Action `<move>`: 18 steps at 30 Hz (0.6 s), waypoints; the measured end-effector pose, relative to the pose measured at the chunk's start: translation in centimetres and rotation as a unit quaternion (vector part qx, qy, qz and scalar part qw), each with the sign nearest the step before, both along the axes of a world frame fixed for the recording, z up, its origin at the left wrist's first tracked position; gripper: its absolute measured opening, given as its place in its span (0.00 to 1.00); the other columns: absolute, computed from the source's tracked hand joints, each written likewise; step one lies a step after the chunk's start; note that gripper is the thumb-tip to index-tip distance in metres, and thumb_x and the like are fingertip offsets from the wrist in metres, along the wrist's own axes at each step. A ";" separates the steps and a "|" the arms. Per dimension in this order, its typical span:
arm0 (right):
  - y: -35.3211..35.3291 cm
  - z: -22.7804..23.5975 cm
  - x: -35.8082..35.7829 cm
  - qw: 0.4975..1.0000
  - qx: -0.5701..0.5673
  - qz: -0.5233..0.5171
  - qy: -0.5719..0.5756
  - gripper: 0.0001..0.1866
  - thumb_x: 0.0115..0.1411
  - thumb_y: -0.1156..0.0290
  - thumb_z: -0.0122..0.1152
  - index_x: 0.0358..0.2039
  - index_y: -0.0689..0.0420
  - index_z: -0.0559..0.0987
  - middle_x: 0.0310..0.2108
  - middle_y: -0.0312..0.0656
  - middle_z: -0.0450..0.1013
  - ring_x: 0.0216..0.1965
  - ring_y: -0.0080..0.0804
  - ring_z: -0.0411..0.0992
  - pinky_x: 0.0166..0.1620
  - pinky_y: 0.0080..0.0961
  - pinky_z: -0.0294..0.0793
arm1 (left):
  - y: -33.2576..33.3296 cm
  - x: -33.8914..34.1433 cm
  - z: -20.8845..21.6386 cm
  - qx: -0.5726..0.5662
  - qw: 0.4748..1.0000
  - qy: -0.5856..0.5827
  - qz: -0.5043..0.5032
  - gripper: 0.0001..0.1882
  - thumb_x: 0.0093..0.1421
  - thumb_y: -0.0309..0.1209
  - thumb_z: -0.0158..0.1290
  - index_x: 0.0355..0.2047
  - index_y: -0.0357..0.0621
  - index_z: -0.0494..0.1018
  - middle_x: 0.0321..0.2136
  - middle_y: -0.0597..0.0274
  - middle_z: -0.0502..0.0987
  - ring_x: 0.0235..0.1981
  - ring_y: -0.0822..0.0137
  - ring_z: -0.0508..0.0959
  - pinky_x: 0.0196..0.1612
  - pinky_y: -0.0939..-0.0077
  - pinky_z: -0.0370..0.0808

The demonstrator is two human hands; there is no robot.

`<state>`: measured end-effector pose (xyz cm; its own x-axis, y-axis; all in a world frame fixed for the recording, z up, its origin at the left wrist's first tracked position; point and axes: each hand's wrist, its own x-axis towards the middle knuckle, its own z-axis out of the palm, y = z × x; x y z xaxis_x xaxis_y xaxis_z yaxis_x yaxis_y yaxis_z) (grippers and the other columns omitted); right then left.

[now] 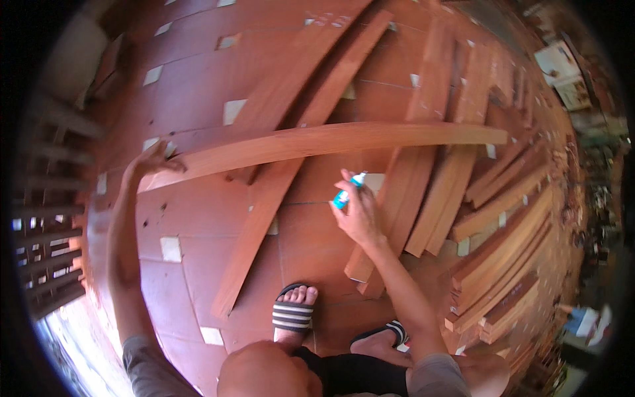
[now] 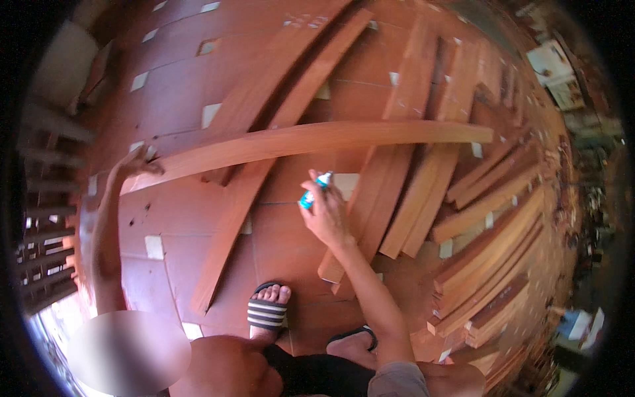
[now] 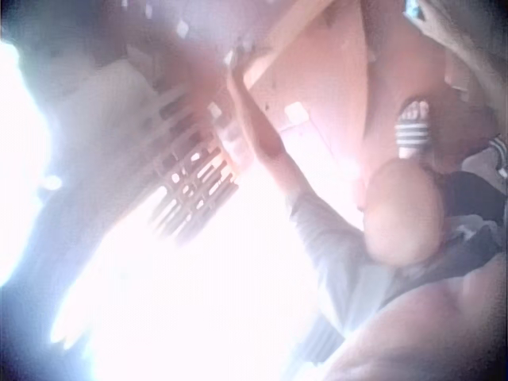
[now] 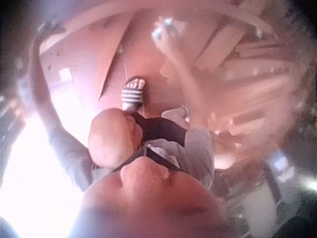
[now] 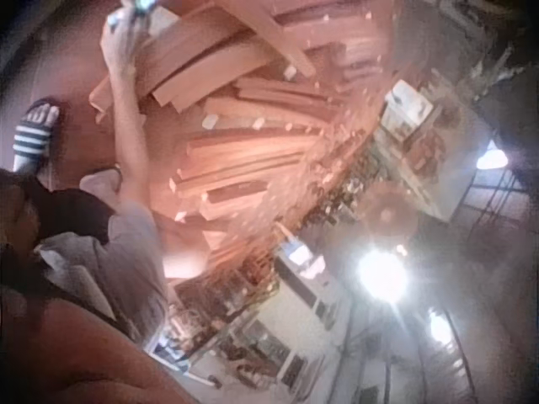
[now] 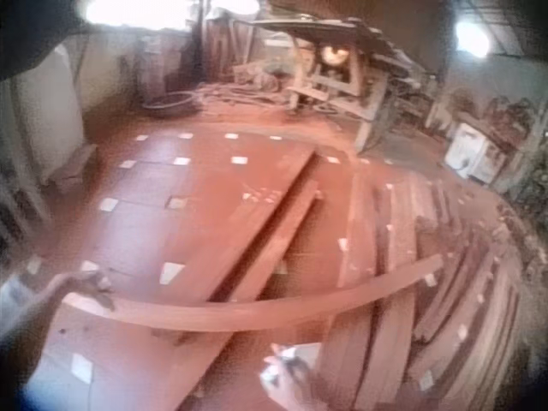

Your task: The person sits on the floor and uses a marker to label several long wooden planks laid out in rows. They pick up each plank, write on it, and place it back down, repeating the process across multiple pieces.

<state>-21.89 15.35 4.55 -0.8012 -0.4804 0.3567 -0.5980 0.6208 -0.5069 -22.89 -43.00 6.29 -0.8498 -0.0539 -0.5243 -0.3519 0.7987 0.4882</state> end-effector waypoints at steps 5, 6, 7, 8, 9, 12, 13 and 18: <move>-2.1 1.8 -2.5 0.999 -0.005 -0.015 0.031 0.29 0.52 0.77 0.74 0.53 0.53 0.71 0.66 0.58 0.68 0.65 0.61 0.67 0.64 0.52 0.67 | -2.6 0.2 -0.8 -0.015 0.998 -0.059 0.004 0.57 0.33 0.47 0.79 0.62 0.40 0.64 0.49 0.51 0.76 0.55 0.52 0.74 0.60 0.61 0.68; -1.5 1.7 -2.8 0.999 -0.005 -0.025 0.027 0.28 0.52 0.77 0.73 0.53 0.54 0.71 0.66 0.58 0.68 0.65 0.62 0.67 0.64 0.52 0.67 | -1.2 -0.7 -0.5 -0.012 0.998 -0.057 0.001 0.58 0.32 0.48 0.79 0.62 0.39 0.65 0.50 0.49 0.76 0.55 0.52 0.74 0.61 0.61 0.68; -0.4 1.8 -3.0 0.999 -0.006 -0.043 0.021 0.29 0.52 0.78 0.72 0.53 0.53 0.70 0.65 0.59 0.68 0.65 0.62 0.67 0.64 0.52 0.67 | 0.5 -1.9 -0.5 -0.007 0.998 -0.055 -0.002 0.58 0.32 0.49 0.79 0.62 0.38 0.65 0.51 0.48 0.76 0.56 0.51 0.74 0.61 0.60 0.68; -0.8 2.0 -3.2 0.999 -0.021 -0.043 0.017 0.29 0.52 0.79 0.71 0.53 0.53 0.70 0.65 0.59 0.69 0.64 0.62 0.67 0.65 0.52 0.67 | -0.8 -1.6 -0.7 -0.030 0.997 -0.073 0.009 0.62 0.28 0.53 0.79 0.61 0.35 0.65 0.53 0.45 0.76 0.57 0.49 0.74 0.61 0.59 0.69; -1.1 2.2 -3.4 0.998 -0.035 -0.044 0.013 0.30 0.51 0.81 0.71 0.53 0.52 0.69 0.64 0.60 0.69 0.64 0.62 0.67 0.65 0.52 0.67 | -2.2 -0.8 -0.6 -0.058 0.995 -0.076 0.009 0.62 0.28 0.54 0.79 0.61 0.34 0.66 0.53 0.45 0.76 0.57 0.49 0.74 0.61 0.59 0.69; -1.2 2.3 -3.4 0.999 -0.021 -0.042 0.015 0.30 0.51 0.80 0.71 0.53 0.52 0.69 0.64 0.60 0.69 0.63 0.62 0.68 0.65 0.53 0.68 | -2.6 -0.9 -1.0 -0.067 0.995 -0.070 -0.001 0.63 0.26 0.57 0.80 0.60 0.34 0.66 0.52 0.45 0.76 0.58 0.50 0.74 0.60 0.58 0.70; -1.1 2.4 -3.5 0.999 -0.021 -0.040 0.013 0.30 0.51 0.80 0.71 0.53 0.52 0.69 0.64 0.60 0.69 0.63 0.62 0.68 0.65 0.53 0.68 | -3.2 -0.7 -1.6 -0.036 0.997 -0.071 0.007 0.63 0.27 0.56 0.80 0.59 0.35 0.66 0.51 0.46 0.76 0.57 0.50 0.74 0.60 0.58 0.70; -1.1 2.1 -3.0 0.999 -0.027 -0.044 0.015 0.30 0.51 0.78 0.74 0.53 0.53 0.71 0.66 0.56 0.69 0.67 0.59 0.65 0.66 0.53 0.64 | -3.2 2.4 -1.2 0.113 0.989 -0.039 0.082 0.50 0.33 0.46 0.83 0.51 0.37 0.68 0.44 0.54 0.75 0.48 0.60 0.77 0.48 0.64 0.75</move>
